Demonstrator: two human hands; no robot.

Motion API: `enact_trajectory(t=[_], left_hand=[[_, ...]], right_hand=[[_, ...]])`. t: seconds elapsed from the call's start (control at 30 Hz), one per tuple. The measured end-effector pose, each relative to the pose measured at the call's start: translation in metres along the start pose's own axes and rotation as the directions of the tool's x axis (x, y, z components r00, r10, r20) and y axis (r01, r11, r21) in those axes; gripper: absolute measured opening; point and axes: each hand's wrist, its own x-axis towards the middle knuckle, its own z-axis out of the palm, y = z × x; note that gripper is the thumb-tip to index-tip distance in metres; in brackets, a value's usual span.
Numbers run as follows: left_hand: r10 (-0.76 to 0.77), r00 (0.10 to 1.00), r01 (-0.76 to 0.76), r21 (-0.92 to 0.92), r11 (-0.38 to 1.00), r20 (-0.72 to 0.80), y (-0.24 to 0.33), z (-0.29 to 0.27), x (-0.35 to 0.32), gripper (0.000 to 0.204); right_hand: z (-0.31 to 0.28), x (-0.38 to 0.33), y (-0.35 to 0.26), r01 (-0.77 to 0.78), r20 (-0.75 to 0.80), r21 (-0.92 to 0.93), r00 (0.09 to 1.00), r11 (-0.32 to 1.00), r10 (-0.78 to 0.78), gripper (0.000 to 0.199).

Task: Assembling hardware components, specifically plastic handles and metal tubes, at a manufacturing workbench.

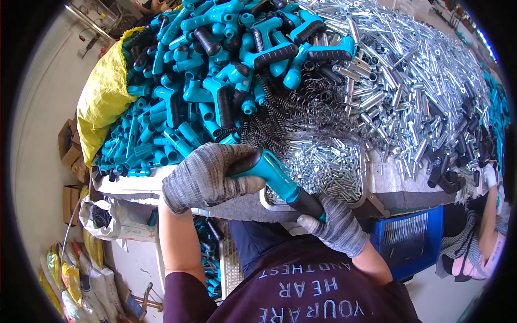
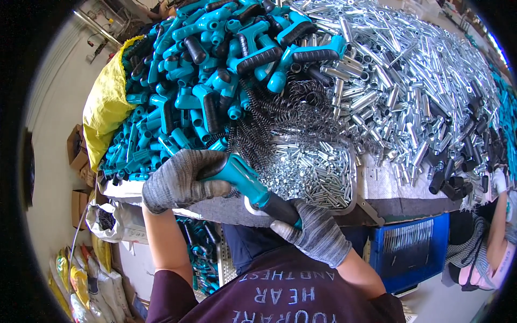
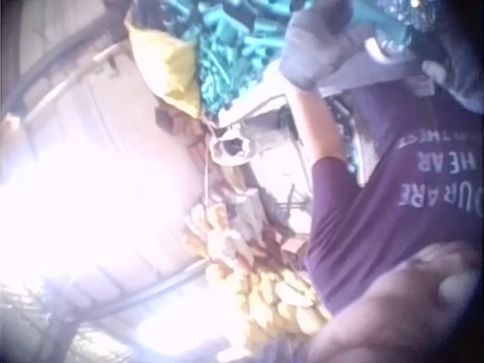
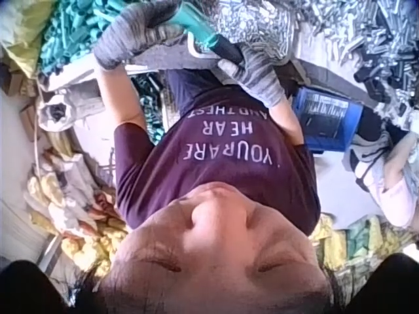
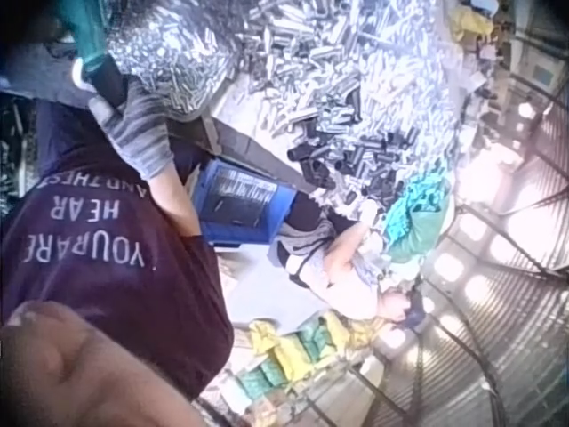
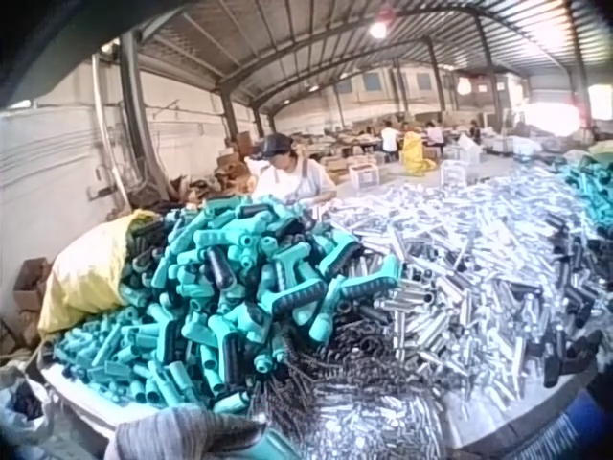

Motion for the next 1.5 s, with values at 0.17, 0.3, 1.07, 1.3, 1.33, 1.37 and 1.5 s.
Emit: enact_trajectory(t=[0.17,0.3,1.07,1.3,1.33,1.37,1.5], left_hand=[[0.401,0.892,-0.277,0.450,0.849,-0.209,-0.007,0.023,0.018,0.058],[0.537,0.750,-0.464,0.272,0.843,-0.385,-0.015,0.043,0.041,0.055],[0.704,0.498,-0.546,-0.814,-0.198,-0.506,0.010,0.060,0.086,0.064],[0.393,0.867,-0.494,-0.621,0.608,-0.305,0.022,0.045,0.068,0.072],[0.493,0.842,-0.525,-0.550,0.650,-0.221,0.025,0.041,0.066,0.072],[0.553,0.802,-0.574,-0.552,0.605,-0.228,0.027,0.041,0.068,0.069],[0.305,0.905,-0.425,-0.575,0.699,-0.298,0.025,0.037,0.070,0.062]], right_hand=[[-0.004,0.001,-0.007,-0.186,0.112,0.328,0.981,0.926,0.158,0.051],[-0.023,0.000,-0.015,-0.487,0.468,0.653,0.862,0.580,0.196,0.053],[-0.038,-0.022,0.026,-0.655,0.654,0.752,0.755,0.071,0.040,0.073],[-0.029,-0.010,0.020,-0.616,0.721,0.676,0.667,0.405,-0.187,0.044],[-0.025,-0.004,0.021,-0.691,0.750,0.653,0.647,0.309,-0.138,0.038],[-0.033,-0.001,0.024,-0.665,0.739,0.608,0.674,0.433,-0.001,0.045],[-0.052,-0.007,0.010,-0.438,0.536,0.771,0.839,0.463,-0.098,0.055]])
